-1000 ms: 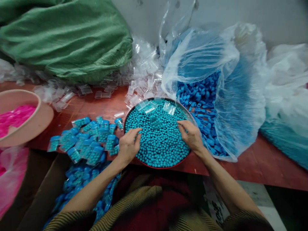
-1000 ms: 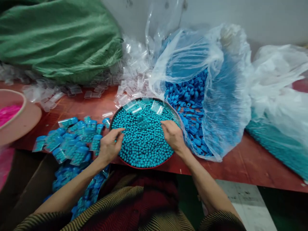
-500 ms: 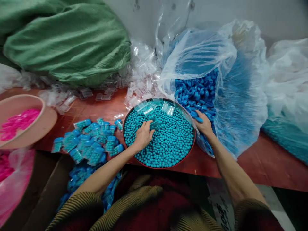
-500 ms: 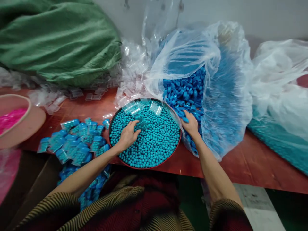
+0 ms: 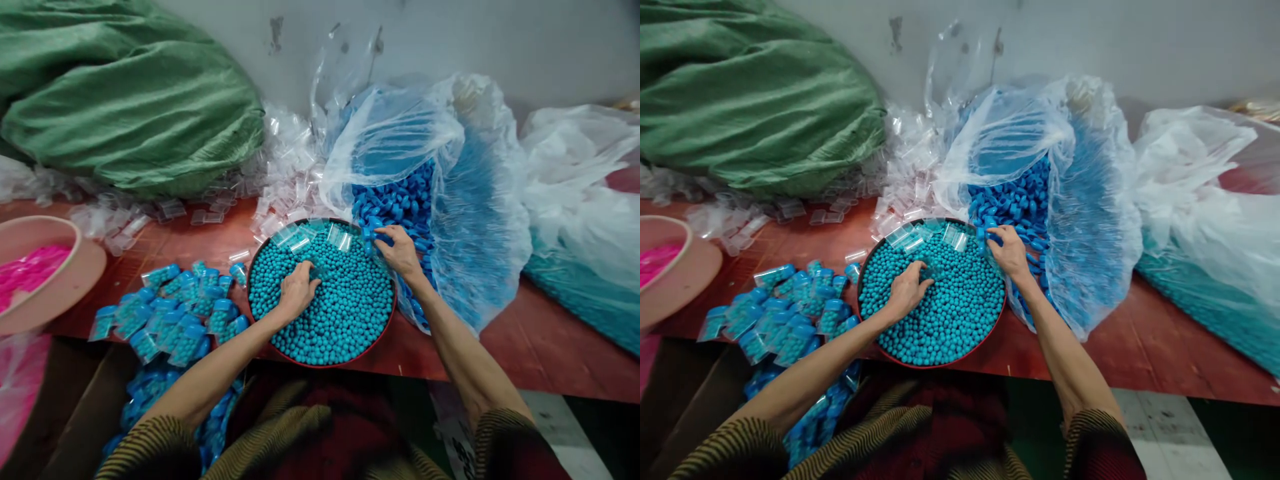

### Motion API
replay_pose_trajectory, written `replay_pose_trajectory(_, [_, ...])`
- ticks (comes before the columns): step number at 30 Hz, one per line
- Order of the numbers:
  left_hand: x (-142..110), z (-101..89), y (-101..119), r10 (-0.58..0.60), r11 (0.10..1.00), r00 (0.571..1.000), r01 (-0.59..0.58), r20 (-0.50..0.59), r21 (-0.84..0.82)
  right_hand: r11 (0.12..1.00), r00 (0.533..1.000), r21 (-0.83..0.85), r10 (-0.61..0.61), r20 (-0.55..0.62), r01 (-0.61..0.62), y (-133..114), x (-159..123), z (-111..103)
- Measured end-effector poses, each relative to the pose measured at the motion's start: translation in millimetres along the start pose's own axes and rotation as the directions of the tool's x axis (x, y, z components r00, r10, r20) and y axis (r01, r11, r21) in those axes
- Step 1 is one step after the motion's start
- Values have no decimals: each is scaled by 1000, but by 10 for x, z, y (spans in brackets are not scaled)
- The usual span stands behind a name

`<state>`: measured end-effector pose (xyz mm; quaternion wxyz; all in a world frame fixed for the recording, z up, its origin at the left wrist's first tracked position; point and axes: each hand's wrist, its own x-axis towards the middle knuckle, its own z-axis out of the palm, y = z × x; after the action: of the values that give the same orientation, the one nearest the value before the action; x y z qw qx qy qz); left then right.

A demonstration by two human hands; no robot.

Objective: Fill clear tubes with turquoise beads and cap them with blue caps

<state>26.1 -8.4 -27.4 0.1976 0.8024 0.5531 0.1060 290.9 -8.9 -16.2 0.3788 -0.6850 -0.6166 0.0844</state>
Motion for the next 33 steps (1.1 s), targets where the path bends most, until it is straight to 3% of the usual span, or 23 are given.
replay_pose_trajectory(2, [3, -3, 4, 5, 1000, 1000, -5, 5, -4, 993, 989, -77, -74, 126, 84, -117, -20, 27])
replay_pose_trajectory(5, [-4, -14, 6, 17, 1000, 1000, -17, 7, -3, 969, 958, -216, -56, 283, 120, -244, -51, 79])
replay_pose_trajectory(7, [-12, -14, 2, 27, 1000, 1000, -27, 8, -2, 948, 959, -289, -47, 280, 131, -314, -85, 86])
replay_pose_trajectory(12, [-28, 1, -1, 63, 998, 998, -63, -2, -17, 884, 994, -466, 12, 109, 40, -527, -208, 52])
replay_pose_trajectory(17, [-23, 0, 31, 117, 993, 993, -117, -1, 14, 763, 935, -614, 36, 353, 202, -613, -288, 178])
replay_pose_trajectory(19, [-8, 0, 37, 126, 992, 992, -126, 22, 11, 768, 900, -589, 39, 433, 250, -591, -312, 248])
replay_pose_trajectory(24, [51, 0, 50, 93, 996, 990, -93, 106, -4, 896, 832, -356, -27, 554, 266, -548, -354, 381])
replay_pose_trajectory(30, [108, -39, 75, 61, 996, 982, -50, 177, -69, 983, 842, -105, -75, 534, 154, -606, -316, 495])
replay_pose_trajectory(33, [144, -82, 67, 45, 994, 965, -17, 260, -110, 968, 887, -215, -13, 463, 126, -640, -330, 409])
